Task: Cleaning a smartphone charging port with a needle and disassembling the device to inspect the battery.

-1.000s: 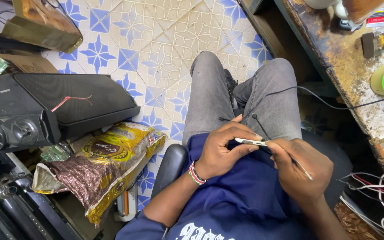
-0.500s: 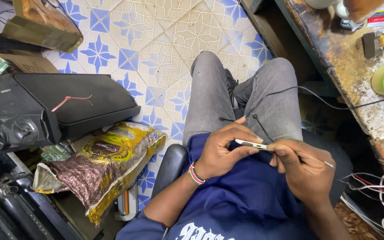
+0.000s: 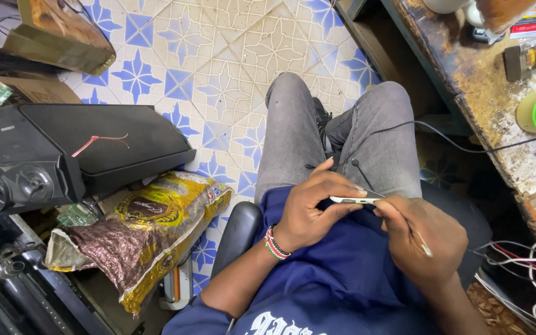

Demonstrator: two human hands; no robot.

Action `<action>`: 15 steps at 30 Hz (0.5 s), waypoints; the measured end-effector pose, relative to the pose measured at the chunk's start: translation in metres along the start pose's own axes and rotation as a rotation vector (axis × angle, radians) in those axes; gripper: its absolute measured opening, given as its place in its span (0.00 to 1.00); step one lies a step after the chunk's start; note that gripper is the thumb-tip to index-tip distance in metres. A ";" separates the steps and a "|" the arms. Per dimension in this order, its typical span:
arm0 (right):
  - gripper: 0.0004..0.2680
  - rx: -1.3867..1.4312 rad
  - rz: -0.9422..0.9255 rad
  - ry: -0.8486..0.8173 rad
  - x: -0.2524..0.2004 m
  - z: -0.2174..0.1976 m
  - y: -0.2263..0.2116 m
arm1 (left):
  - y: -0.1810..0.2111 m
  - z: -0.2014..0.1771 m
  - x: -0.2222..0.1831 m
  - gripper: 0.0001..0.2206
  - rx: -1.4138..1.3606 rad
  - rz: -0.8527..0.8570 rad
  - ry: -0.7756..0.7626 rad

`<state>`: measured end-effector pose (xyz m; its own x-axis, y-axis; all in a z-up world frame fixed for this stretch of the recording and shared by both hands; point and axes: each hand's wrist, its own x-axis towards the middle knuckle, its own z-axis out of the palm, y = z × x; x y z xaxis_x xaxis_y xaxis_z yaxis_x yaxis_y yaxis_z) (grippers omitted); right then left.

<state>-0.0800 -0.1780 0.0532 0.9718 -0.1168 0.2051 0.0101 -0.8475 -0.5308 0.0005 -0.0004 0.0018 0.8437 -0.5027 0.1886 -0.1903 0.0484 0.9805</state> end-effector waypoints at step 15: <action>0.08 0.102 0.000 0.117 0.006 0.012 -0.006 | 0.001 0.000 0.001 0.06 0.025 -0.053 0.013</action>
<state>-0.0710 -0.1673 0.0479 0.9377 -0.1817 0.2960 0.0395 -0.7910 -0.6106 0.0009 -0.0004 0.0029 0.8593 -0.4929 0.1368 -0.1570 0.0004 0.9876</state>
